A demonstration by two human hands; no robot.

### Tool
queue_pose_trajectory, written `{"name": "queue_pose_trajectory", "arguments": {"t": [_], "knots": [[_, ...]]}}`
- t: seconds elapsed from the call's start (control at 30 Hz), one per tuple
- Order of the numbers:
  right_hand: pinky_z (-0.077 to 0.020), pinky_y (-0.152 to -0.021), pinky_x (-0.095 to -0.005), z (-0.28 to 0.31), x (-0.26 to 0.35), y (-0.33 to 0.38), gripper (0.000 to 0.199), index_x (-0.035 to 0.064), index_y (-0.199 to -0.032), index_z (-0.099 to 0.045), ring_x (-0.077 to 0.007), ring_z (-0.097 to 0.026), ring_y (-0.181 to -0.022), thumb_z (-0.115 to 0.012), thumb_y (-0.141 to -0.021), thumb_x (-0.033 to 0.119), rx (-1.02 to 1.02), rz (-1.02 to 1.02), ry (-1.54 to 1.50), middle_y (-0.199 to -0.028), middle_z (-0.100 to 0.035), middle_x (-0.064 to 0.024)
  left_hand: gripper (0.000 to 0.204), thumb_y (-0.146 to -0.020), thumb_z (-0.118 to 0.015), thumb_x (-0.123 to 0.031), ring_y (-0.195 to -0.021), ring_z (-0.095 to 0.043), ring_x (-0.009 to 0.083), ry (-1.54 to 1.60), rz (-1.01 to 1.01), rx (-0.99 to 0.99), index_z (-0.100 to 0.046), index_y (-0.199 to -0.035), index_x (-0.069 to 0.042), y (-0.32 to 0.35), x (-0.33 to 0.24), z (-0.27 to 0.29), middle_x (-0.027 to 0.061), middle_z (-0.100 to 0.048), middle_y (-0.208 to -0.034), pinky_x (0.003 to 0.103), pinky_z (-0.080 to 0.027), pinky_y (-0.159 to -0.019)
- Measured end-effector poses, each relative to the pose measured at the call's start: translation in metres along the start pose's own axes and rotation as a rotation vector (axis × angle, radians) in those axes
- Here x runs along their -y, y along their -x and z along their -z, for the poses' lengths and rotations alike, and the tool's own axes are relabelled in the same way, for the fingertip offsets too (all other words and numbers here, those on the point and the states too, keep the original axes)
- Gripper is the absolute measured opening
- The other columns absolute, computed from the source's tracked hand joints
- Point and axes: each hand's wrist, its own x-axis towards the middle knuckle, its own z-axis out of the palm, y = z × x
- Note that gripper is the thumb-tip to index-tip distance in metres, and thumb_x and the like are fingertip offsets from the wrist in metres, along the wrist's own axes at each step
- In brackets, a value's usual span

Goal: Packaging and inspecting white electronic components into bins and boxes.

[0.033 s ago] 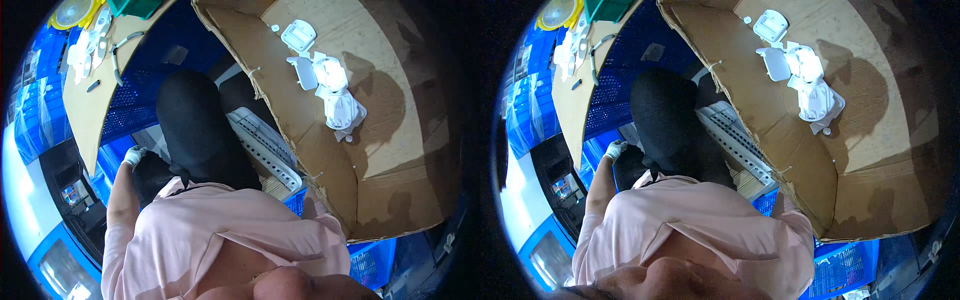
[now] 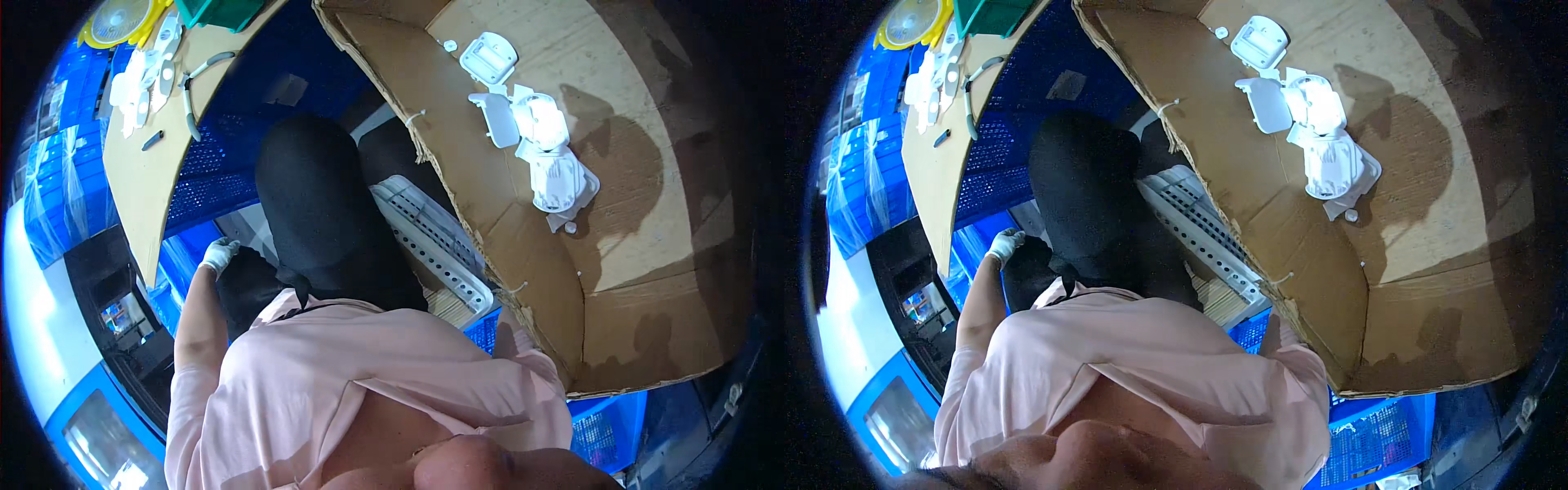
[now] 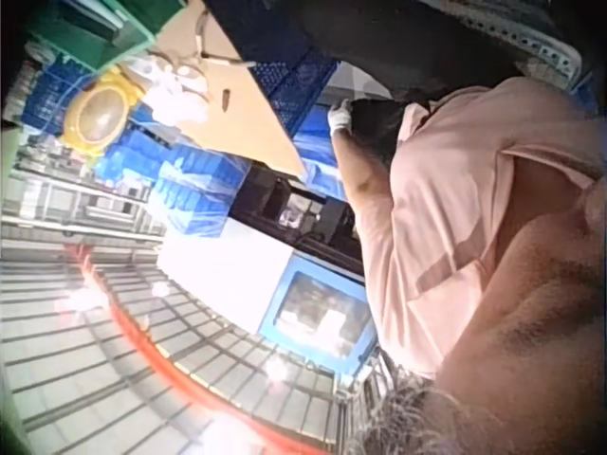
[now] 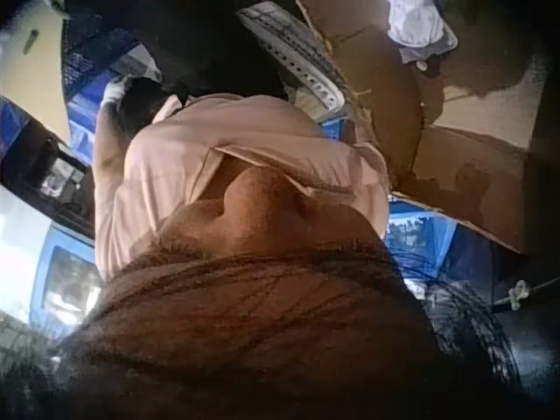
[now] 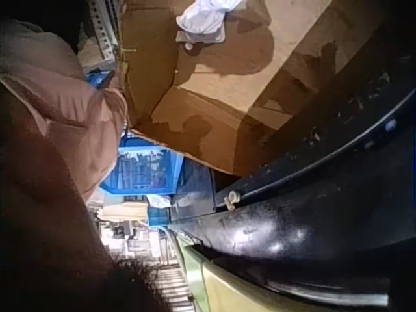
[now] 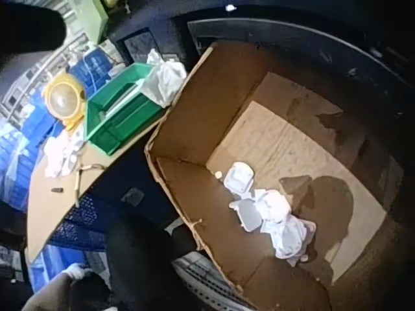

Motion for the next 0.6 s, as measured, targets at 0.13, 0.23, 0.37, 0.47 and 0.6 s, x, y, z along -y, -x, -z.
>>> {"name": "queue_pose_trajectory", "arguments": {"t": [0.13,0.23,0.37,0.47,0.6], "knots": [[-0.0453,-0.093,-0.0411,-0.041,-0.052,-0.070,0.039,0.0007,-0.115,-0.060,-0.0347,-0.058,-0.110,-0.044,-0.086,0.021,-0.002,-0.015,-0.022,-0.116,-0.061,-0.0210,0.033,-0.087,-0.067,-0.022,-0.076,-0.058,0.0148,-0.051,0.053,0.041,-0.060,-0.109,0.002,0.003,-0.001,0.003,0.0063,-0.066,-0.089,0.028,-0.046,-0.070],[-0.0452,-0.093,-0.0412,-0.039,-0.050,-0.104,0.039,0.0008,-0.115,-0.060,-0.0348,-0.057,-0.110,-0.044,-0.085,0.021,-0.005,-0.040,-0.043,-0.116,-0.061,-0.0210,0.032,-0.087,-0.067,-0.020,-0.077,-0.058,0.0150,-0.057,0.050,0.035,-0.061,-0.109,0.002,0.001,-0.005,0.002,0.0063,-0.066,-0.090,0.028,-0.047,-0.071],[-0.0450,-0.094,-0.0413,-0.042,-0.049,-0.095,0.039,0.0009,-0.115,-0.061,-0.0349,-0.057,-0.110,-0.044,-0.085,0.021,-0.021,-0.068,-0.065,-0.116,-0.061,-0.0211,0.038,-0.087,-0.067,-0.020,-0.080,-0.059,0.0159,-0.025,0.038,0.022,-0.059,-0.115,0.004,0.004,-0.007,0.004,0.0072,-0.066,-0.092,0.029,-0.047,-0.073],[-0.0448,-0.094,-0.0414,-0.041,0.004,-0.003,0.039,0.0010,-0.115,-0.061,-0.0351,-0.057,-0.110,-0.044,-0.085,0.021,-0.026,-0.090,-0.082,-0.117,-0.061,-0.0212,0.042,-0.087,-0.067,-0.021,-0.081,-0.059,0.0161,-0.027,0.046,0.016,-0.057,-0.118,0.006,0.003,-0.007,0.004,0.0078,-0.066,-0.094,0.029,-0.047,-0.074],[-0.0446,-0.094,-0.0415,-0.049,-0.050,-0.108,0.039,0.0011,-0.115,-0.061,-0.0352,-0.057,-0.111,-0.044,-0.085,0.022,-0.034,-0.127,-0.106,-0.117,-0.060,-0.0213,0.044,-0.087,-0.068,-0.022,-0.082,-0.059,0.0165,-0.090,0.033,0.014,-0.056,-0.119,0.006,0.004,-0.016,0.003,0.0080,-0.065,-0.095,0.029,-0.047,-0.075]]}}
